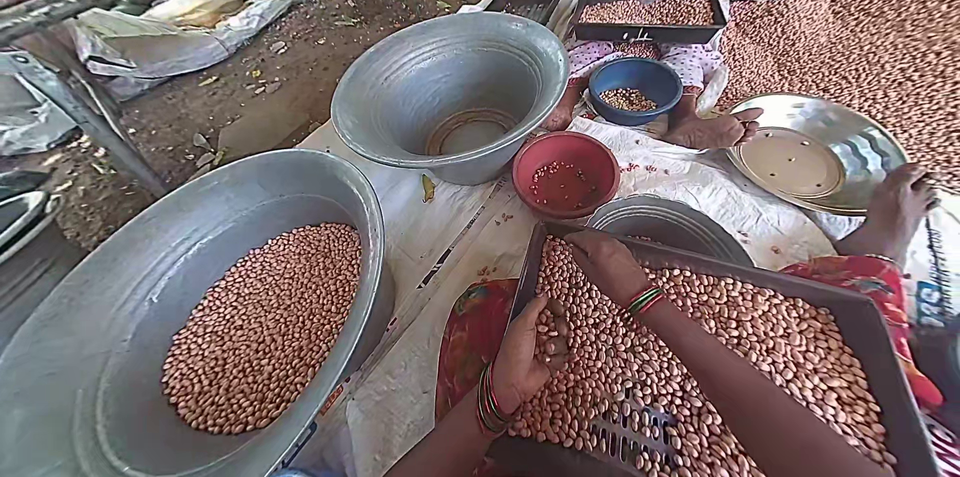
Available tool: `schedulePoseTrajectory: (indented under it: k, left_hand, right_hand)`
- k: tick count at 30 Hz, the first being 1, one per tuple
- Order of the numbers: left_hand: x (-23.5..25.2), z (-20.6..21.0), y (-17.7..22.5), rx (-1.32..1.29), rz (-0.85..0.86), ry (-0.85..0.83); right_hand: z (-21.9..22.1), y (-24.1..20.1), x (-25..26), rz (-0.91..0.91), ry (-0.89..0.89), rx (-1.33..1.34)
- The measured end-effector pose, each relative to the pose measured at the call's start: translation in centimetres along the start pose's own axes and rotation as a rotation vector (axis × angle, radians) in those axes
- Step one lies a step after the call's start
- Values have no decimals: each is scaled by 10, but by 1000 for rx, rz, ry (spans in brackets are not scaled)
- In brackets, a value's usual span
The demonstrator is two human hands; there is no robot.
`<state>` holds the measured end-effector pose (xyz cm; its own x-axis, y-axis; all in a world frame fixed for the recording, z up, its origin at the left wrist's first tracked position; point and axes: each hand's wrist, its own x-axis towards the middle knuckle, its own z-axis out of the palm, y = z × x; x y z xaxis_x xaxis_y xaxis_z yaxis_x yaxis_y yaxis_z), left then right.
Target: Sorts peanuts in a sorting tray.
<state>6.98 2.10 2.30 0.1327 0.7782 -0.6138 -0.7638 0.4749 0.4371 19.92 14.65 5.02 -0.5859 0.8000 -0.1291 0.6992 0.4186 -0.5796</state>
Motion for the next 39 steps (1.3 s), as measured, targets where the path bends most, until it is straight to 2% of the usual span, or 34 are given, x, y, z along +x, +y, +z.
schedulePoseTrajectory:
  k: [2, 4, 7, 10, 12, 16, 18, 20, 22, 23, 24, 26, 29, 32, 33, 34, 37, 39]
  left_hand:
    - [-2, -1, -2, -15, 70, -22]
    - [-2, -7, -3, -45, 241, -102]
    - [0, -15, 2, -111, 461, -214]
    - [-4, -18, 13, -131, 528, -215]
    - [-6, -22, 23, -108, 533, -179]
    - [-13, -28, 37, 54, 495, -211]
    - [-17, -23, 36, 215, 460, -192]
    - [-20, -13, 32, 443, 455, -126]
    - [-23, -7, 29, 911, 476, -78]
    - [-24, -3, 28, 1203, 463, -66]
    - [-24, 4, 28, 1480, 401, -79]
    - [-20, 20, 22, 1862, 224, -98]
    - [-7, 34, 13, 2153, 38, -83]
    - [3, 37, 9, 2176, 40, -137]
    - [7, 39, 7, 2167, 52, -174]
    - [11, 40, 3, 2167, 67, -213]
    - [24, 47, -11, 2201, 107, -300]
    - [29, 53, -17, 2228, 114, -293]
  right_hand:
    - [29, 5, 6, -24, 11, -52]
    - [62, 2, -4, -110, 20, -76]
    - [92, -4, -53, -342, -12, -45]
    - [101, 24, -113, -594, 15, -175]
    - [81, 51, -141, -549, 7, -234]
    - [21, 94, -151, -263, 20, -307]
    - [16, 88, -144, -232, 68, -281]
    - [40, 65, -132, -372, 162, -211]
    - [78, 30, -122, -583, 185, -136]
    - [93, 11, -119, -668, 138, -106]
    - [106, -5, -117, -740, 96, -99]
    - [123, -22, -116, -817, 65, -91]
    - [115, -10, -132, -749, -111, -109]
    - [73, 23, -168, -557, -376, -158]
    - [59, 36, -183, -488, -366, -197]
    - [49, 50, -196, -432, -284, -246]
    - [32, 85, -209, -279, 70, -417]
    - [29, 90, -197, -283, 302, -481]
